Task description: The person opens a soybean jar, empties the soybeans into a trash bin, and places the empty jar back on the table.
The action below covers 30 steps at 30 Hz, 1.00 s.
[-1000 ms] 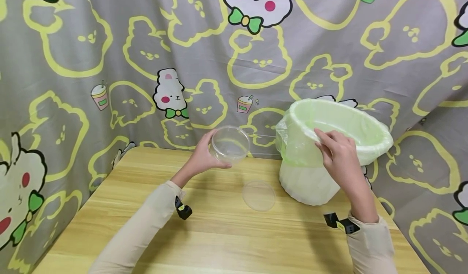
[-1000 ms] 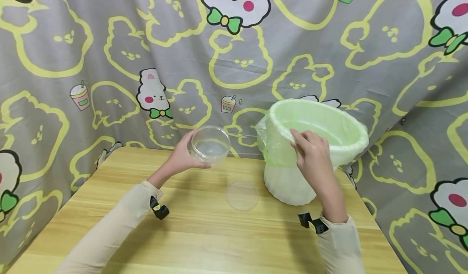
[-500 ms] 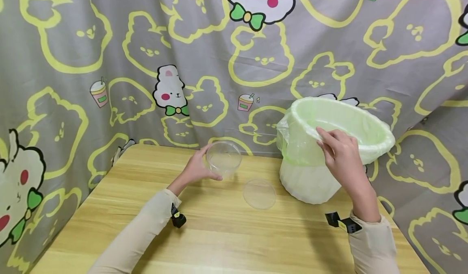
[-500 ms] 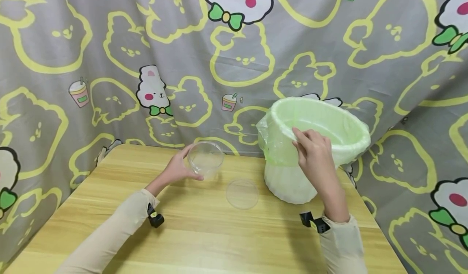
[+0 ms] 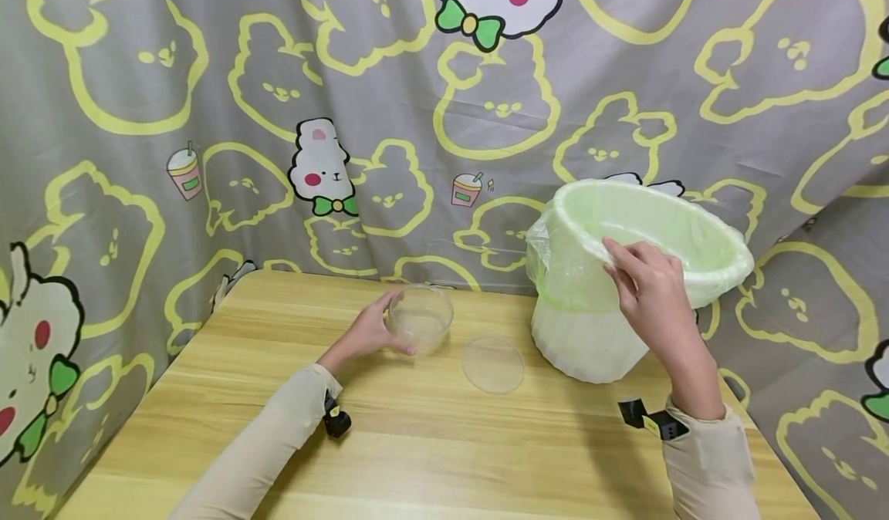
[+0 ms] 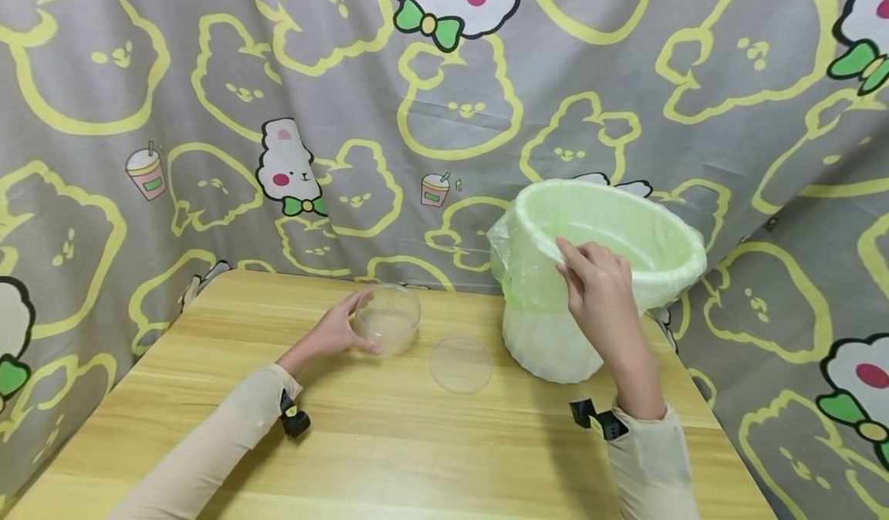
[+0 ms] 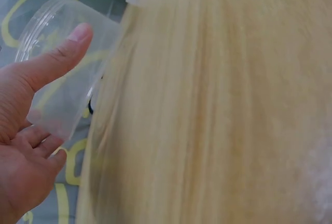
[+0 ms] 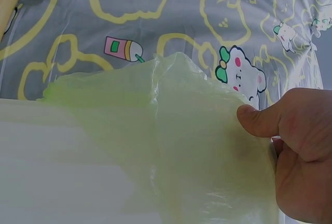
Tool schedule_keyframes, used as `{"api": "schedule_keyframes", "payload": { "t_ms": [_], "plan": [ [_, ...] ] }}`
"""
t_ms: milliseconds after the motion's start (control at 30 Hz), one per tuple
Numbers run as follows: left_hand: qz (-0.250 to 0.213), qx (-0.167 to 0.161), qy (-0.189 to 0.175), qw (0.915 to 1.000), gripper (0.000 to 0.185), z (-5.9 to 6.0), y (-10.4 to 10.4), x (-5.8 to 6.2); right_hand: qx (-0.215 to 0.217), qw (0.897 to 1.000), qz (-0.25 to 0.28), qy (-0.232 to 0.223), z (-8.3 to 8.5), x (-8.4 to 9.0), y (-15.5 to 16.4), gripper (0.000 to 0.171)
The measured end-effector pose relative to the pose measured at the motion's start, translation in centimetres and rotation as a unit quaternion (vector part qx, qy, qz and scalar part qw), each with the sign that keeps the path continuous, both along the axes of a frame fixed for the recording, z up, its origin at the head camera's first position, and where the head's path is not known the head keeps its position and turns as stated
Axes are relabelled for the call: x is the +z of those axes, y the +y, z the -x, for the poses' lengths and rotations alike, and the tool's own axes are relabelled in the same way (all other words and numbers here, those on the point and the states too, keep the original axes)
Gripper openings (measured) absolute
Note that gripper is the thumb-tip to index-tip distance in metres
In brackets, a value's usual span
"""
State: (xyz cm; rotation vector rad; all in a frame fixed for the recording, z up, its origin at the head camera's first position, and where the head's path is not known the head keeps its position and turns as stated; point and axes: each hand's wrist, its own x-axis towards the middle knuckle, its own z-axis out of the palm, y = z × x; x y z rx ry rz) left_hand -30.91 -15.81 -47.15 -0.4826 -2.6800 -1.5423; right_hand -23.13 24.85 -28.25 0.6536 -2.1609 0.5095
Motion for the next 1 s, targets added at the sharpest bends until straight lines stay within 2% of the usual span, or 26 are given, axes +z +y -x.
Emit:
{"api": "schedule_keyframes", "payload": {
  "t_ms": [200, 567, 733, 867, 1000],
  "plan": [
    [-0.009, -0.006, -0.028, 0.9995, 0.127, -0.2, -0.1, -0.7, 0.000, 1.000, -0.003, -0.001, -0.1, 0.0, 0.0, 0.039],
    [-0.021, -0.028, -0.058, 0.9977, 0.124, -0.3, -0.8, -1.7, -0.001, 1.000, -0.003, -0.006, -0.1, 0.0, -0.1, 0.039],
    [-0.019, -0.028, -0.071, 0.9969, 0.129, -0.1, -1.2, -2.0, -0.007, 1.000, -0.005, -0.017, -0.1, -0.2, -0.1, 0.041],
    [-0.011, -0.018, -0.066, 0.9976, 0.135, 0.1, -1.6, -1.4, -0.005, 0.999, 0.007, -0.043, -0.2, -0.2, -0.2, 0.046],
    [0.020, 0.008, -0.020, 0.9996, 0.128, -0.2, -1.5, 1.0, 0.031, 0.999, 0.040, -0.021, 0.2, -0.6, -0.8, 0.056]
  ]
}}
